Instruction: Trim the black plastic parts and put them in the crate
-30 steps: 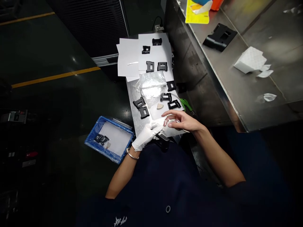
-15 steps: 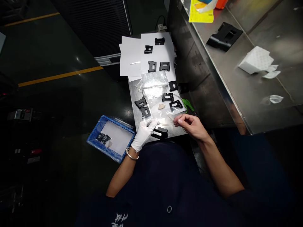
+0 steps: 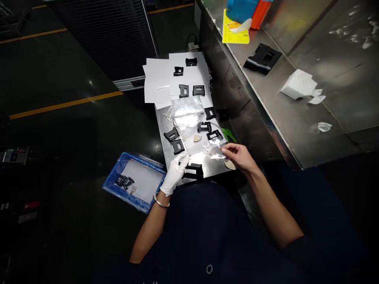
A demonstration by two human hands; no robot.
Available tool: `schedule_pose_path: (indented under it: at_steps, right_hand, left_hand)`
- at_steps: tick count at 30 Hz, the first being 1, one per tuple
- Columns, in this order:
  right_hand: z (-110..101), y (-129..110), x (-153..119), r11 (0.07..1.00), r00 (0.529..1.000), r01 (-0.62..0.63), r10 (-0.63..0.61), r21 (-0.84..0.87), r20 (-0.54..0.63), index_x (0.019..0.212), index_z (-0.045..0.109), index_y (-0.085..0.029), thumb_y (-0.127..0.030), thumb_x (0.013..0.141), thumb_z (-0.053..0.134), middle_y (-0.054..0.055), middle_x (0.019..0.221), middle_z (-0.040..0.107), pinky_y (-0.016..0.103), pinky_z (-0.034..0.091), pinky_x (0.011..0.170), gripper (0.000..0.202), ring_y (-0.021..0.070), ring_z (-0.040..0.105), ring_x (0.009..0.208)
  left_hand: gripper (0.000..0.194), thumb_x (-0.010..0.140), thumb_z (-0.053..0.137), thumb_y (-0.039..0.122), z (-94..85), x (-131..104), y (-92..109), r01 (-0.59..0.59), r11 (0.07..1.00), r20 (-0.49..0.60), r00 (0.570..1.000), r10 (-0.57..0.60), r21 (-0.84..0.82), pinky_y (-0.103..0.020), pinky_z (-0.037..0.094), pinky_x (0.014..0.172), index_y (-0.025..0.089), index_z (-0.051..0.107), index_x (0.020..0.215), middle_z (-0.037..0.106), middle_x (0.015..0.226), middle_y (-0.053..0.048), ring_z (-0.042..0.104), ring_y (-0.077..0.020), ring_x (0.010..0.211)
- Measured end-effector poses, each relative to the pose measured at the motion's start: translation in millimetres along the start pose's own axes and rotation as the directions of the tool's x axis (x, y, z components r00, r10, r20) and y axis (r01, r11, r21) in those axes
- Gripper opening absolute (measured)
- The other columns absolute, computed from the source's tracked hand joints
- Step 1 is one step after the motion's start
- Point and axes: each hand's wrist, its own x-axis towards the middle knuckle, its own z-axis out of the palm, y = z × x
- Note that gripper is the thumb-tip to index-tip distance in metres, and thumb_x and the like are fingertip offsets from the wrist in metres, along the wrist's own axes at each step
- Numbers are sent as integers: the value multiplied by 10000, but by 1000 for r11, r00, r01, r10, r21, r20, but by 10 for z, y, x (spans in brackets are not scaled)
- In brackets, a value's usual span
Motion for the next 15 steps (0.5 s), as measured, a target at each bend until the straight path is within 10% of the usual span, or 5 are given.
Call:
schedule_pose_path:
  at_steps: [5,15]
  right_hand:
    - [-95,233,66,844,972,14,-137,-536,-189,657,555,-211,-402,816,678,38,698,644,324,418,668,277,189,574,677]
    - [447,-62,-142,960,999,32,-28,-277,18,653,527,-218,-620,775,739,1,589,581,274,366,520,471,144,508,542]
  left_hand:
    - [443,921,613,500,3,42,-55,-27,997,-25,999,29,75,-341,539,909,167,678,1205,703,1194,-114,668,-232,1066]
    - [356,902,638,288,356,116,-143,-48,975,-22,999,44,-216,-360,524,950,153,520,1210,704,925,-49,687,-186,958]
